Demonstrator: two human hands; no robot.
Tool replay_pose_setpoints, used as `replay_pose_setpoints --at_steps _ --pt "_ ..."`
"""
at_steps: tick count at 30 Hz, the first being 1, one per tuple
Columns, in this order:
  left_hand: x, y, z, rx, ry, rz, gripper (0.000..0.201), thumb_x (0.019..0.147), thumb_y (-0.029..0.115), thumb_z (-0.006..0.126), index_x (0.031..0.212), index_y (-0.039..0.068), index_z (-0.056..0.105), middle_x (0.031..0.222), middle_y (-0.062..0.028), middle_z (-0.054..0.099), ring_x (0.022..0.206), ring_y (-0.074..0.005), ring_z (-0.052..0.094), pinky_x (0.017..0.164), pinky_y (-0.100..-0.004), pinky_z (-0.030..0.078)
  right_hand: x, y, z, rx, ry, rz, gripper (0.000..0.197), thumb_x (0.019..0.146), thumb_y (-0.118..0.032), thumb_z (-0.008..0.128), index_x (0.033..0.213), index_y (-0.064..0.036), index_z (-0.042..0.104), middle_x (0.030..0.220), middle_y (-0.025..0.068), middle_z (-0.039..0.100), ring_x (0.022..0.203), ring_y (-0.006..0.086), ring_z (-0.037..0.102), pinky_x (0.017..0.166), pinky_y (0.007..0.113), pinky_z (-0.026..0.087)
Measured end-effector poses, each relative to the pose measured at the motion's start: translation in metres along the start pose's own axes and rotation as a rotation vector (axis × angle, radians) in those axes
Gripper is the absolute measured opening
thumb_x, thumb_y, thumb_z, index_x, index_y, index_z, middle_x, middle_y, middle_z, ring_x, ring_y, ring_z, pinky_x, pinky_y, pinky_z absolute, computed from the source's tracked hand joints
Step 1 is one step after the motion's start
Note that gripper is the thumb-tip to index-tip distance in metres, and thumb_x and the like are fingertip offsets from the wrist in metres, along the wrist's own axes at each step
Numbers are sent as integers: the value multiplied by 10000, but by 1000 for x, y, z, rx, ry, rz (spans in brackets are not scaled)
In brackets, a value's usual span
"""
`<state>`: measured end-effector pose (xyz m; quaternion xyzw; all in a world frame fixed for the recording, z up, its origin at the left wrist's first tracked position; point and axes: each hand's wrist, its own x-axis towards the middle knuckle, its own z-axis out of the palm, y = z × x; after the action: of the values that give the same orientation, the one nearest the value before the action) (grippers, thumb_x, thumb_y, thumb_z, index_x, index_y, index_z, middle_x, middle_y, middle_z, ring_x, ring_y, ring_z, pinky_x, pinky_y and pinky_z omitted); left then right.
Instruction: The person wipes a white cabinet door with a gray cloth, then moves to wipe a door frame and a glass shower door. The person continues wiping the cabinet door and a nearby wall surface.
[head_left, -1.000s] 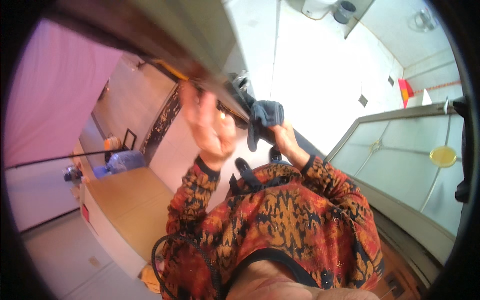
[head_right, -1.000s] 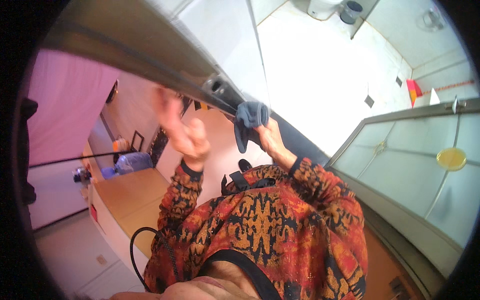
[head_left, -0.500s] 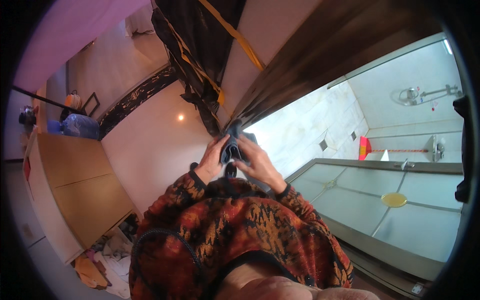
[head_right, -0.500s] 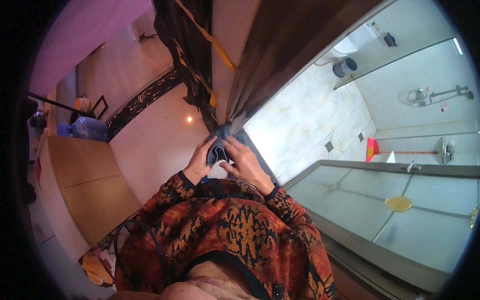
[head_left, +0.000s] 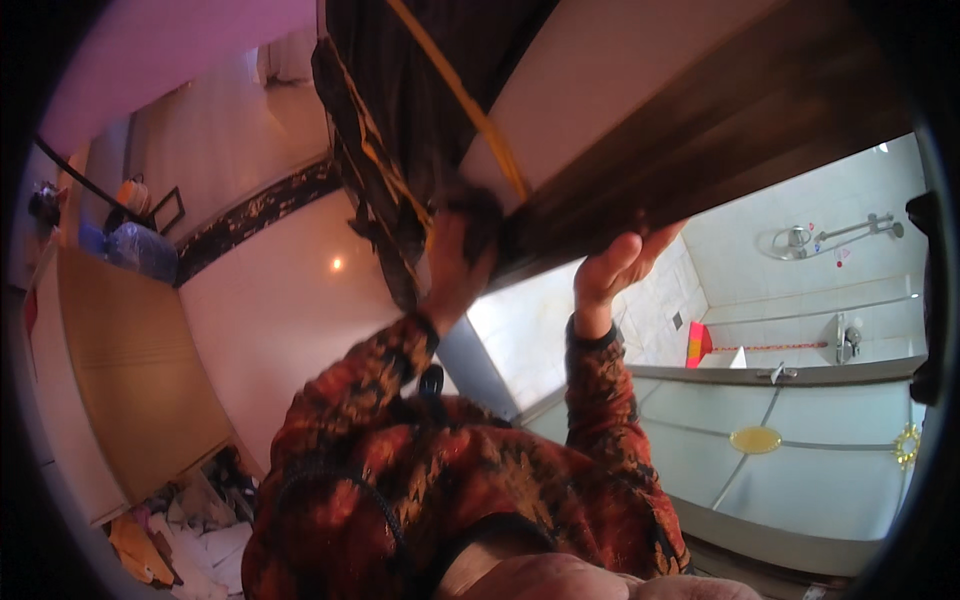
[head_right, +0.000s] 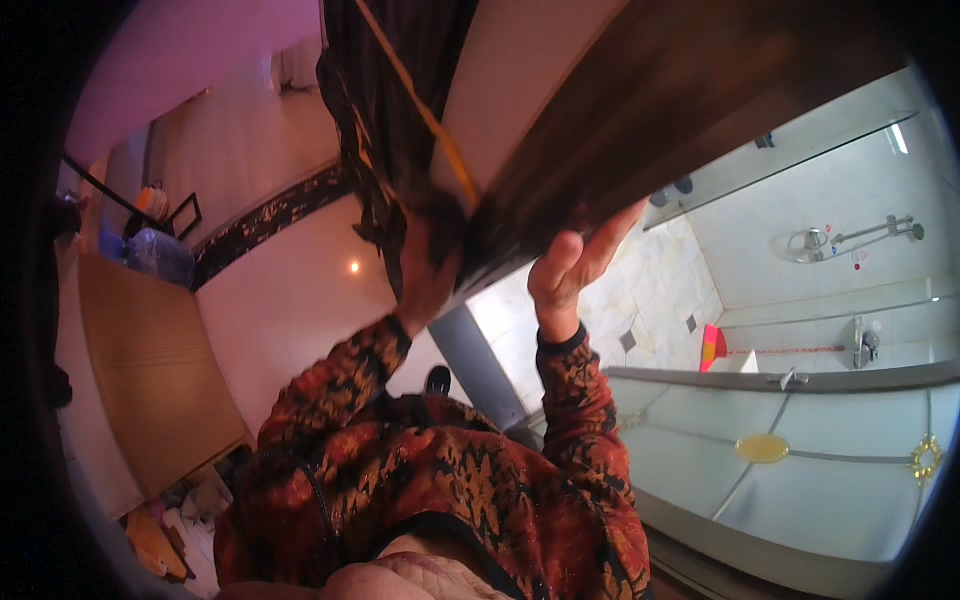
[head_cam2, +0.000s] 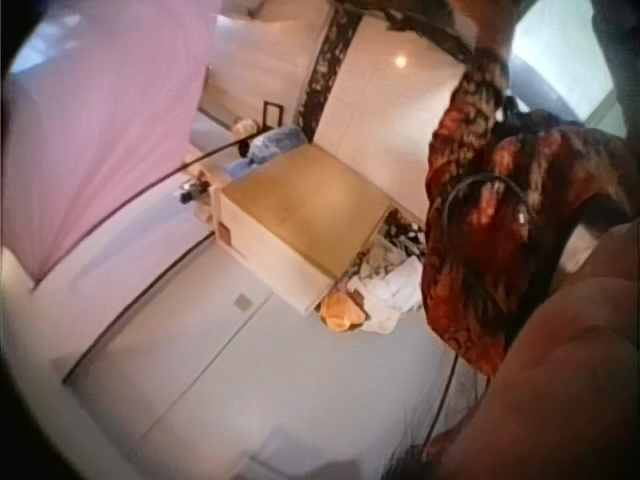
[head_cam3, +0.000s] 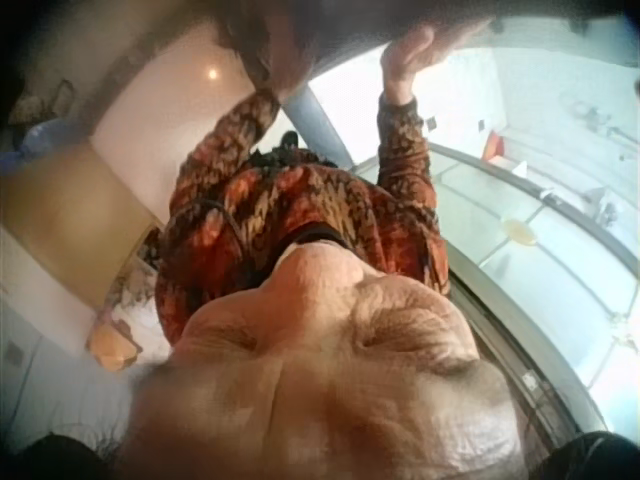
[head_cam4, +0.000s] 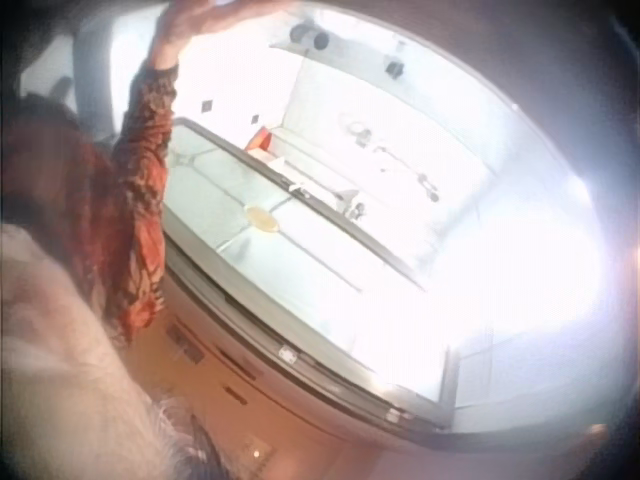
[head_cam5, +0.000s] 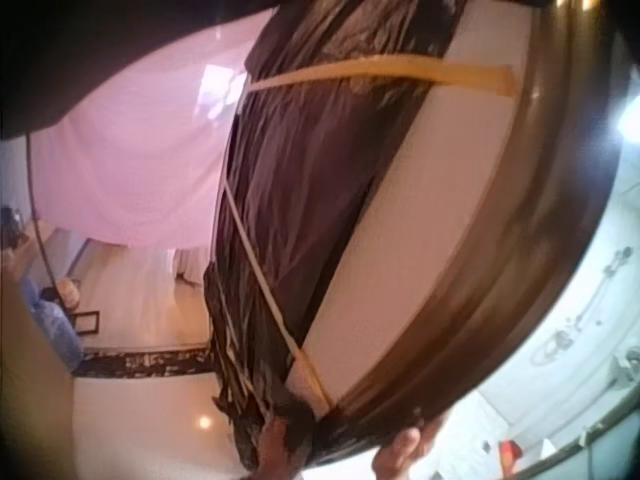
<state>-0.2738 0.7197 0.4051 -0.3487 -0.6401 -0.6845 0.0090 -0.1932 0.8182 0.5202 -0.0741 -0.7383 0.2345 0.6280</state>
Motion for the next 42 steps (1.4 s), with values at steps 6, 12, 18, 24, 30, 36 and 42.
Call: replay_pose_setpoints --at_steps 6,12,18,24,30,36,42 --pt "35 71 -36 -170 -13 448 338 702 80 679 1013 33 554 996 -179 543 910 -328 571 781 -360 464 -15 14 8 104 63 54 773 899 -498 381 1379 62 150 1420 197 199 1303 306 239 1043 387 218" --pt "161 161 -18 -96 185 965 480 646 80 688 1097 2 544 1020 -195 512 918 -336 523 781 -336 443 -16 20 12 98 89 -11 759 892 -515 390 1370 48 217 1408 205 244 1297 327 258 1047 397 204" --pt "223 222 -12 -295 135 1188 430 703 142 648 1116 52 566 1199 -203 433 1123 -360 406 924 -423 312 -25 21 2 16 61 32 767 889 -511 399 1364 62 213 1398 201 259 1279 320 284 1029 400 240" --pt "118 118 -10 -56 -53 848 371 622 191 699 948 79 562 851 -101 518 719 -284 547 597 -370 451 -25 8 -6 -139 39 116 767 878 -524 397 1357 39 195 1321 201 353 1135 295 432 943 387 362" --pt "-11 7 -26 -156 -315 185 311 681 111 607 983 41 575 952 -132 559 851 -305 578 718 -358 470 -12 0 0 -49 200 111 720 890 -522 349 1360 5 212 1308 192 355 1099 273 451 896 386 420" --pt "-44 -66 33 -267 160 -145 258 767 57 458 1014 -2 504 914 -115 534 821 -217 534 778 -288 423 -6 7 -2 12 365 21 551 909 -470 330 1254 -44 377 1206 128 455 1041 206 481 860 342 447" --pt "-64 -103 40 -251 286 -543 212 838 115 482 1015 4 509 894 -149 570 858 -267 554 771 -335 422 -12 6 -13 -51 245 112 593 901 -519 330 1302 -83 365 1294 94 407 1120 180 439 930 348 404"
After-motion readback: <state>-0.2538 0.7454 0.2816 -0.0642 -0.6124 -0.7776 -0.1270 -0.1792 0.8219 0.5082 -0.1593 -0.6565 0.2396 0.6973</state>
